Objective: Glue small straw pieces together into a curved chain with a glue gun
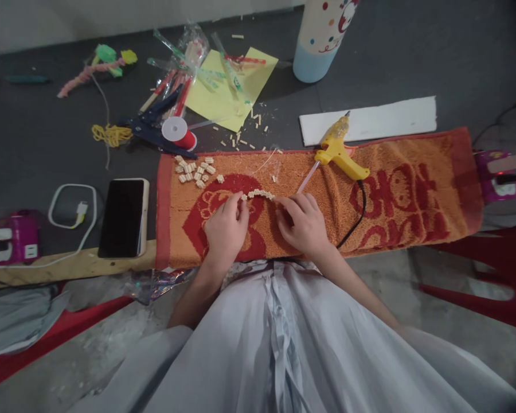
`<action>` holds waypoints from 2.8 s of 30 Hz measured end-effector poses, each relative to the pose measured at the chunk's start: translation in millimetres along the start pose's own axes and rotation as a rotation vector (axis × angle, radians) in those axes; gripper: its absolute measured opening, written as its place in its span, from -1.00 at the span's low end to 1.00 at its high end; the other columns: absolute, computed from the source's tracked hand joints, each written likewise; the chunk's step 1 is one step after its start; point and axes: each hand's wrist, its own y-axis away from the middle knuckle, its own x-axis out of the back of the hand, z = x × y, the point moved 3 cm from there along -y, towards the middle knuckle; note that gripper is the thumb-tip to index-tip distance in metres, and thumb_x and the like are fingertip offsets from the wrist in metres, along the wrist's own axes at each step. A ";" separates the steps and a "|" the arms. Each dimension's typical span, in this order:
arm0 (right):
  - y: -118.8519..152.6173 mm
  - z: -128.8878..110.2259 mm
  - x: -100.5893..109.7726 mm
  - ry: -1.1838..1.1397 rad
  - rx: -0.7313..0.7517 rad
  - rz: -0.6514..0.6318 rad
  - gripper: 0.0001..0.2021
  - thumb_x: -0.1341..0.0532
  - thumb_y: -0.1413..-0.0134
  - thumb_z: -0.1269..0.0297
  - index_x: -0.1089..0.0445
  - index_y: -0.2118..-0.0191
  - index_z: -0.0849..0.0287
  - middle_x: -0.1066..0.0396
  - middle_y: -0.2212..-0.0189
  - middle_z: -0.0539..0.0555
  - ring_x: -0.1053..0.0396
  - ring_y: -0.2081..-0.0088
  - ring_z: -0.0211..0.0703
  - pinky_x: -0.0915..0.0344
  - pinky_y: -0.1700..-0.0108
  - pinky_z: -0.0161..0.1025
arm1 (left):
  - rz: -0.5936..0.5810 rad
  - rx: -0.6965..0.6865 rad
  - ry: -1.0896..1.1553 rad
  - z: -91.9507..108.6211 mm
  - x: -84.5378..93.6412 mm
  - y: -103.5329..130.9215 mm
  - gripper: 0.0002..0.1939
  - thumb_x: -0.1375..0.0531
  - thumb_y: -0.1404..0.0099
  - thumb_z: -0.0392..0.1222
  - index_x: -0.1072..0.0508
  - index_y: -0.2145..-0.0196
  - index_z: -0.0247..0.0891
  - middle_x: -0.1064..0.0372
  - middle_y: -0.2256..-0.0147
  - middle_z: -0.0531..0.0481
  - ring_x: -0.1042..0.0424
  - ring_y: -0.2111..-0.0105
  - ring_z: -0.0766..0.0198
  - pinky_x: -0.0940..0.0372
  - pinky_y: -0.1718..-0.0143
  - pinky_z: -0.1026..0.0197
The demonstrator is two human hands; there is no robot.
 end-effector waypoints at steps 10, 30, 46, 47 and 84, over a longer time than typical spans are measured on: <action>0.1 0.4 -0.3 0.002 -0.007 -0.010 -0.81 -0.12 -0.27 0.39 -0.42 0.06 0.24 -0.42 0.33 0.15 -0.28 0.28 -0.04 -0.30 0.21 -0.11 | -0.021 -0.004 0.035 -1.1 -2.3 -1.4 -0.73 -0.15 -0.39 -0.14 -0.54 0.03 -0.21 -0.56 0.42 0.00 -0.53 0.39 0.24 -0.23 0.34 0.25; 3.2 3.1 -4.3 -0.058 -0.083 -0.078 -0.75 -0.10 -0.26 0.37 -0.41 0.01 0.18 -0.40 0.28 0.16 -0.29 0.24 -0.01 -0.29 0.16 -0.03 | -0.009 -0.020 0.038 -0.2 -2.5 0.5 -0.72 -0.13 -0.40 -0.12 -0.53 0.02 -0.21 -0.58 0.39 -0.02 -0.56 0.33 0.23 -0.29 0.30 0.26; 2.1 1.3 -3.3 -0.021 -0.053 -0.044 -0.78 -0.09 -0.28 0.37 -0.40 0.04 0.19 -0.42 0.29 0.15 -0.31 0.25 -0.02 -0.29 0.16 -0.07 | 0.015 -0.036 0.033 -0.4 -3.1 1.6 -0.72 -0.13 -0.39 -0.12 -0.54 0.04 -0.21 -0.55 0.43 0.00 -0.54 0.39 0.25 -0.25 0.35 0.26; 2.2 1.5 -3.5 -0.029 -0.058 -0.047 -0.78 -0.10 -0.28 0.37 -0.40 0.03 0.19 -0.42 0.29 0.15 -0.31 0.25 -0.02 -0.29 0.16 -0.06 | 0.017 -0.035 0.029 -0.4 -3.2 2.0 -0.73 -0.13 -0.39 -0.12 -0.54 0.05 -0.21 -0.55 0.44 0.01 -0.53 0.40 0.26 -0.25 0.35 0.27; 1.3 1.1 -1.9 -0.019 -0.010 -0.018 -0.77 -0.09 -0.28 0.38 -0.42 0.04 0.25 -0.41 0.32 0.16 -0.28 0.28 -0.02 -0.31 0.19 -0.08 | -0.024 0.009 0.026 2.9 -4.0 3.1 -0.80 -0.19 -0.35 -0.11 -0.54 0.14 -0.19 -0.49 0.50 0.05 -0.49 0.44 0.26 -0.17 0.38 0.26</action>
